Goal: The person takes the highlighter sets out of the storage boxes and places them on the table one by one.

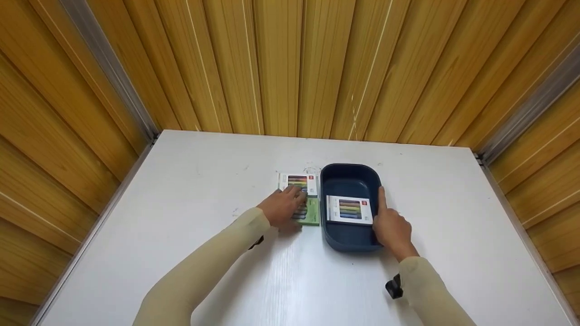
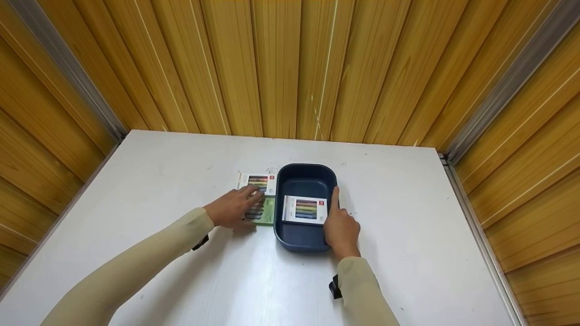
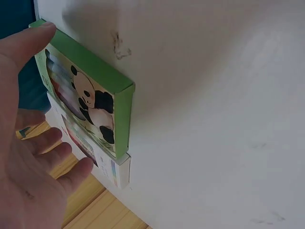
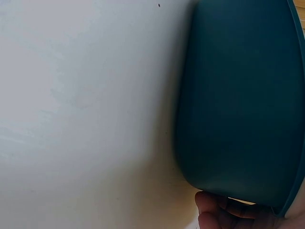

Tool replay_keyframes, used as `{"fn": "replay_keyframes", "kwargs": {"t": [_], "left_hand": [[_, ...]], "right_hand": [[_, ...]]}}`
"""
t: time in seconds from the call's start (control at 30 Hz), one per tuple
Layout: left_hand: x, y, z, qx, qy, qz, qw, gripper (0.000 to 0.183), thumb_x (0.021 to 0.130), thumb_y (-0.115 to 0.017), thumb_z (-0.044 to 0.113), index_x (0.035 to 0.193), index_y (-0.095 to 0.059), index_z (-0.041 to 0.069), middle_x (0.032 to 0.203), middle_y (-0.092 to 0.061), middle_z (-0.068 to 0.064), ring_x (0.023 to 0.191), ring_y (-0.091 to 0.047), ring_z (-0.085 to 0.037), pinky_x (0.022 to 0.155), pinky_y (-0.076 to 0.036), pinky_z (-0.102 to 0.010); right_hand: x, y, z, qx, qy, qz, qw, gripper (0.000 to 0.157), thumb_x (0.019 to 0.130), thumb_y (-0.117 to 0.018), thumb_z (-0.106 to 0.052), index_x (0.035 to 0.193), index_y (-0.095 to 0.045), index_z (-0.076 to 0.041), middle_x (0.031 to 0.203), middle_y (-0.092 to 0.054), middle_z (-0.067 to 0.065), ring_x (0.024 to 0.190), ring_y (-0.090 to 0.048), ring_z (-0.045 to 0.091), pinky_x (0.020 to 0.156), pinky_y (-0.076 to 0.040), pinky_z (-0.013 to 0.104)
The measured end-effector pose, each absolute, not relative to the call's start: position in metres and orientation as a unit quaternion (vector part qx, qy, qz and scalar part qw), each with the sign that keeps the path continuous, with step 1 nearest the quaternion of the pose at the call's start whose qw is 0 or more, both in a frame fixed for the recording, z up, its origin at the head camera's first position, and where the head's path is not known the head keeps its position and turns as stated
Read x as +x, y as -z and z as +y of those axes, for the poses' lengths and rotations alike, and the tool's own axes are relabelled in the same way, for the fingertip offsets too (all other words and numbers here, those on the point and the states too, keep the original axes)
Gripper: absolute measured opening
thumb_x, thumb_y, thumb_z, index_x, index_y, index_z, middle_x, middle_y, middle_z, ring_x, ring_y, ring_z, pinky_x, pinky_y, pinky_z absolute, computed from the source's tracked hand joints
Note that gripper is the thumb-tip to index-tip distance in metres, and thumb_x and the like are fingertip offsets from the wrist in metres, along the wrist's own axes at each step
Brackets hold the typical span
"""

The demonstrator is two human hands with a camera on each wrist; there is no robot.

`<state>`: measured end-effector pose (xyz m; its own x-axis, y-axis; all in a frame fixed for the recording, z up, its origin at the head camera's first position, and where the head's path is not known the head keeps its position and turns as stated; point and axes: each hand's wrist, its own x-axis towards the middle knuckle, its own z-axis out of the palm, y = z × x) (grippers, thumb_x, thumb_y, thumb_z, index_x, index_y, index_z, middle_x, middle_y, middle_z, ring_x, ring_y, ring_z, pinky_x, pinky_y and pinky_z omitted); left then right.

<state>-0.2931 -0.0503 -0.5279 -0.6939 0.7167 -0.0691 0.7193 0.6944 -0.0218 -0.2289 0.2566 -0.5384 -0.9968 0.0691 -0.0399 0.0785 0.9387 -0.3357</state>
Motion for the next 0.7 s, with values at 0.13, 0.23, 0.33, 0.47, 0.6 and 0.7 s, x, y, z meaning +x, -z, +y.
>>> {"fn": "replay_keyframes", "kwargs": {"t": [0.13,0.23,0.33,0.47,0.6,0.7], "left_hand": [[-0.2939,0.5316,-0.0459,0.365,0.047,0.928,0.063,0.096,0.088,-0.07,0.061,0.157,-0.033,0.005,0.159,-0.033,-0.018,0.148,-0.034,-0.033,0.11,-0.043,-0.048],[-0.2952,0.5337,-0.0426,0.35,0.048,0.931,0.09,0.096,0.09,-0.068,0.059,0.159,-0.028,0.004,0.164,-0.026,-0.02,0.152,-0.026,-0.035,0.115,-0.038,-0.048],[-0.2965,0.5351,-0.0402,0.343,0.047,0.933,0.101,0.093,0.092,-0.067,0.056,0.159,-0.028,0.004,0.165,-0.024,-0.02,0.153,-0.024,-0.034,0.117,-0.035,-0.048],[-0.2967,0.5354,-0.0394,0.344,0.046,0.932,0.102,0.088,0.095,-0.065,0.053,0.158,-0.031,0.002,0.164,-0.026,-0.021,0.152,-0.026,-0.034,0.117,-0.035,-0.048],[-0.2962,0.533,-0.0397,0.362,0.047,0.928,0.08,0.08,0.095,-0.066,0.05,0.152,-0.039,0.0,0.157,-0.039,-0.019,0.145,-0.039,-0.033,0.111,-0.042,-0.047],[-0.2957,0.531,-0.0399,0.374,0.052,0.924,0.06,0.076,0.094,-0.069,0.049,0.147,-0.045,0.0,0.147,-0.048,-0.017,0.137,-0.047,-0.031,0.105,-0.048,-0.046]], "right_hand": [[-0.2292,0.538,0.2566,0.041,0.175,0.984,0.019,0.075,0.099,-0.043,-0.007,0.163,-0.005,-0.005,0.094,-0.065,0.03,0.069,-0.059,0.033,0.063,-0.049,0.053],[-0.2294,0.5375,0.2569,0.041,0.177,0.983,0.02,0.075,0.098,-0.043,-0.007,0.163,-0.004,-0.005,0.094,-0.065,0.029,0.069,-0.058,0.033,0.063,-0.048,0.052],[-0.2298,0.5373,0.2566,0.04,0.182,0.982,0.022,0.075,0.098,-0.042,-0.007,0.162,-0.003,-0.005,0.095,-0.064,0.029,0.069,-0.058,0.032,0.064,-0.048,0.052],[-0.2303,0.5374,0.2561,0.042,0.185,0.982,0.024,0.075,0.099,-0.041,-0.007,0.162,-0.002,-0.005,0.1,-0.064,0.031,0.072,-0.059,0.033,0.068,-0.048,0.054],[-0.2298,0.538,0.2557,0.041,0.172,0.984,0.02,0.074,0.099,-0.042,-0.007,0.162,-0.003,-0.004,0.098,-0.064,0.032,0.07,-0.06,0.034,0.065,-0.049,0.054],[-0.2289,0.538,0.2553,0.038,0.16,0.986,0.014,0.074,0.099,-0.044,-0.007,0.162,-0.005,-0.003,0.095,-0.065,0.032,0.067,-0.061,0.034,0.061,-0.05,0.054]]}}
